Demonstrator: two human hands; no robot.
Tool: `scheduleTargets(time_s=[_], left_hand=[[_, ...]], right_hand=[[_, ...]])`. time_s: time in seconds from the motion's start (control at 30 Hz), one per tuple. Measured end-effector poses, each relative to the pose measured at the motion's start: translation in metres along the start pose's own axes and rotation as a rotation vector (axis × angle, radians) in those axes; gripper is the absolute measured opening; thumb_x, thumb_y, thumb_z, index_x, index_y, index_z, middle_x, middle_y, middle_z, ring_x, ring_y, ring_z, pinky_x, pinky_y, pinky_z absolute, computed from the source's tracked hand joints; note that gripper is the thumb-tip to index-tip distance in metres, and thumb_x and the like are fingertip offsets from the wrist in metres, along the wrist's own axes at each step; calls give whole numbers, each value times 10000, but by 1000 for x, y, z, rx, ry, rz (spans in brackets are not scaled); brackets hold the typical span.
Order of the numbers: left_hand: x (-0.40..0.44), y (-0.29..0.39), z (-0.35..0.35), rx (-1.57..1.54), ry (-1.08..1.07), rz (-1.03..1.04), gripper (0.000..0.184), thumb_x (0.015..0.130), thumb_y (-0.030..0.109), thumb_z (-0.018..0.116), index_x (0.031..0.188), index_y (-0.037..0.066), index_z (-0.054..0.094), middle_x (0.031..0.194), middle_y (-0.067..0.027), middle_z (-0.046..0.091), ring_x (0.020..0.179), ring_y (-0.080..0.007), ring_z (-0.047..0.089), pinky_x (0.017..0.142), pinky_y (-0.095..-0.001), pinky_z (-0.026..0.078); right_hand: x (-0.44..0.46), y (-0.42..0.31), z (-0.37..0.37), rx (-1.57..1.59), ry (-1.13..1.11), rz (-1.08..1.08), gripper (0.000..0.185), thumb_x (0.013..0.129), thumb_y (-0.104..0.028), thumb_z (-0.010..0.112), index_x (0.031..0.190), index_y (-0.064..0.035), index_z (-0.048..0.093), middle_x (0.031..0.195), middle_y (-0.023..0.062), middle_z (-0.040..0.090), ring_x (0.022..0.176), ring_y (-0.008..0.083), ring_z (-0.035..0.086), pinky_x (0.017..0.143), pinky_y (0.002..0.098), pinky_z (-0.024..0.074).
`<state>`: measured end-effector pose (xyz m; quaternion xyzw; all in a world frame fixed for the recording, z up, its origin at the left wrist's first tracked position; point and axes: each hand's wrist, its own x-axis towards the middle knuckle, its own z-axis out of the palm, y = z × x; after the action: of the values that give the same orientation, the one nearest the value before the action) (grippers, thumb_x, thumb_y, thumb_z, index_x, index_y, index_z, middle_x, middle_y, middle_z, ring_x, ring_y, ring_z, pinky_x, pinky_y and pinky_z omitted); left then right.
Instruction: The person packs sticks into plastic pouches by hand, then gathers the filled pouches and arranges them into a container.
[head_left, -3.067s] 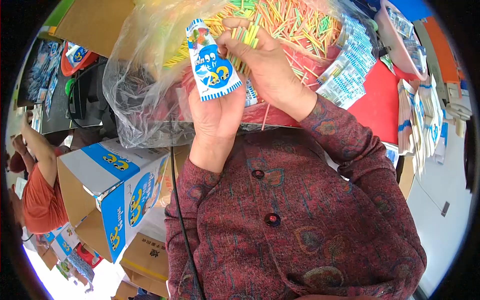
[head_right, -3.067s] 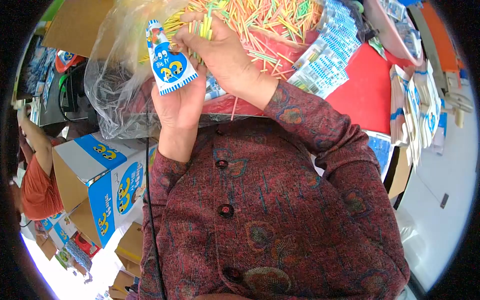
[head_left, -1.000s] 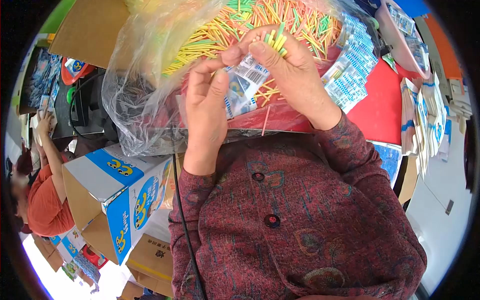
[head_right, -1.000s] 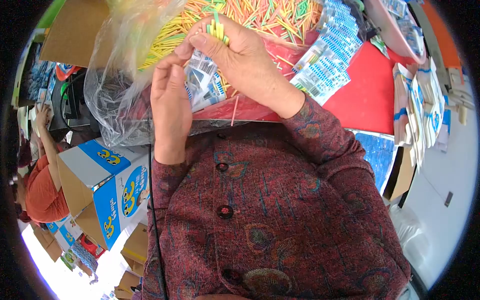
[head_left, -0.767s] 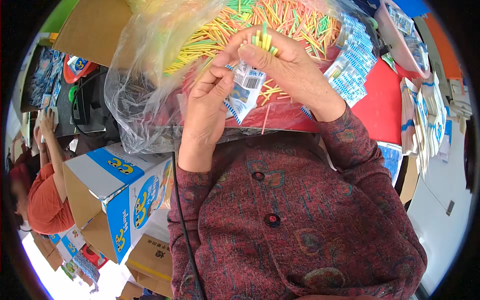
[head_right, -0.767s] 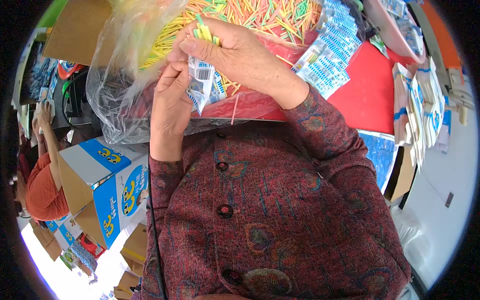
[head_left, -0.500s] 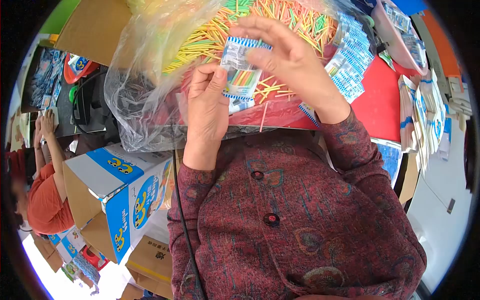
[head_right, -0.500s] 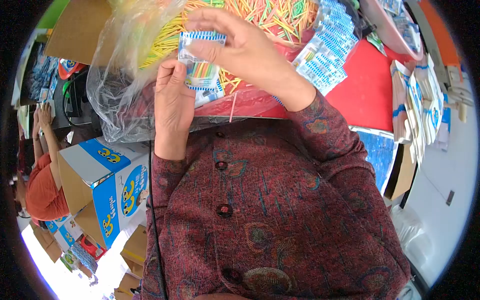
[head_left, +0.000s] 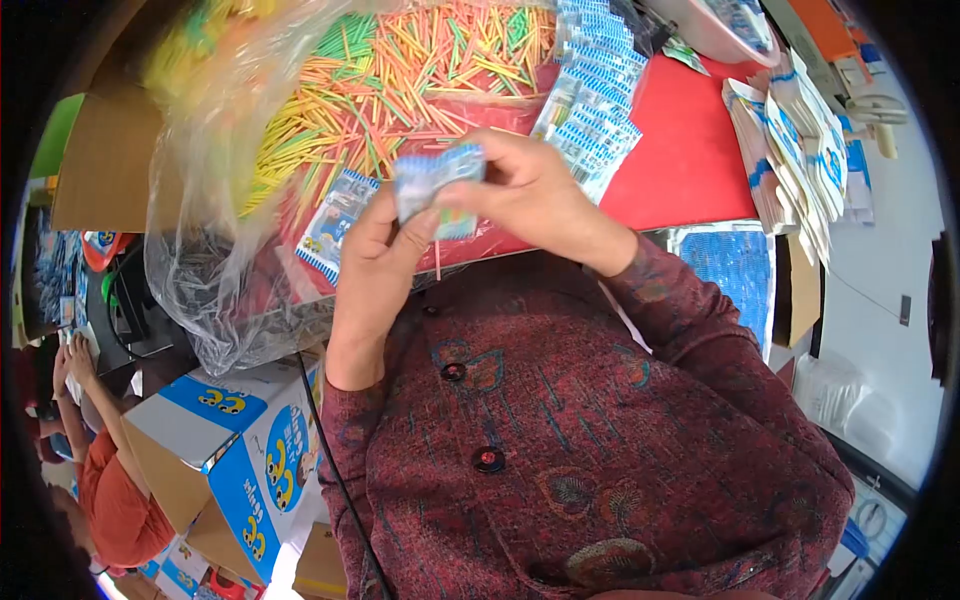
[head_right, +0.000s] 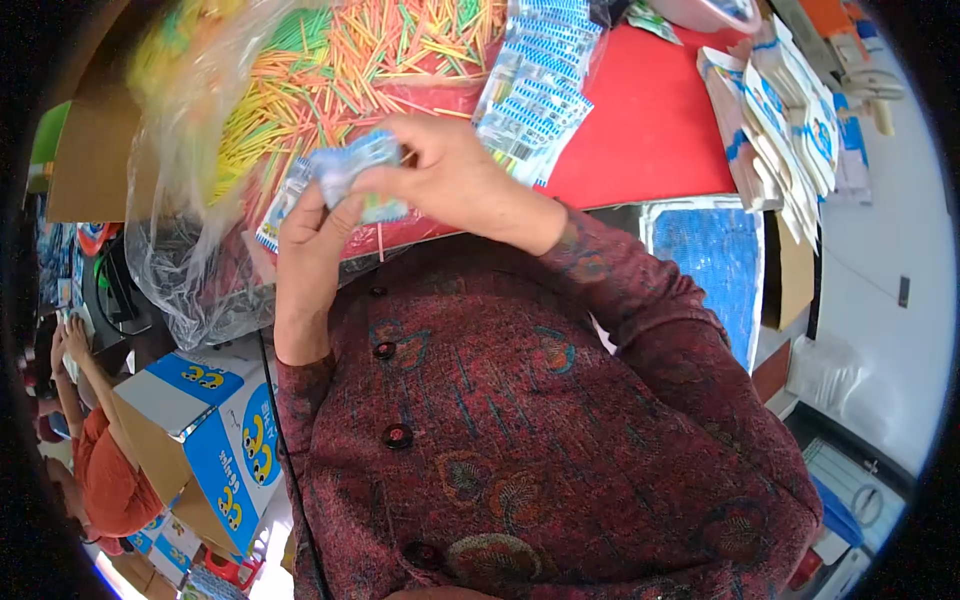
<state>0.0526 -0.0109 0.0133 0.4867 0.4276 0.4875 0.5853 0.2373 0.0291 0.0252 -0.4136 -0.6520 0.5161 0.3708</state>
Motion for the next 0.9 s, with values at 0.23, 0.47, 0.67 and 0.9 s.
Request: scheduleTargets(time_s=[0.23, 0.47, 0.67, 0.9], left_hand=[[4, 5, 3, 29, 57, 79, 260, 898, 63, 603, 1154, 19, 578, 1040, -44, 622, 898, -116, 567, 816, -242, 451], [31, -13, 51, 912, -130, 493, 490, 759, 181, 723, 1192, 33, 546, 1057, -128, 588, 964, -253, 575, 800, -342, 459], [48, -27, 75, 1172, -176, 479, 651, 726, 238, 736, 1280, 22, 472, 1025, -138, 583, 957, -314, 550, 828, -402, 428], [50, -28, 83, 1178, -192, 489, 732, 698, 229, 755, 1327, 38, 433, 1017, -138, 590, 949, -294, 545, 838, -408, 379]], right_hand=[[-50, -1, -46, -392, 243, 213, 338, 783, -161, 752, 1040, -22, 583, 885, 44, 652, 786, 139, 614, 686, 279, 490], [-57, 34, -50, -1006, 529, -247, 437, 715, -195, 788, 1068, -38, 582, 1075, 130, 614, 986, 281, 592, 839, 376, 461], [-63, 25, -67, -1148, 724, -228, 597, 747, -181, 768, 1255, -30, 493, 1218, 152, 547, 1070, 289, 560, 937, 365, 437], [-67, 50, -81, -120, 666, 109, 610, 843, -65, 673, 1373, -16, 375, 1223, 109, 541, 1079, 165, 544, 925, 285, 444]])
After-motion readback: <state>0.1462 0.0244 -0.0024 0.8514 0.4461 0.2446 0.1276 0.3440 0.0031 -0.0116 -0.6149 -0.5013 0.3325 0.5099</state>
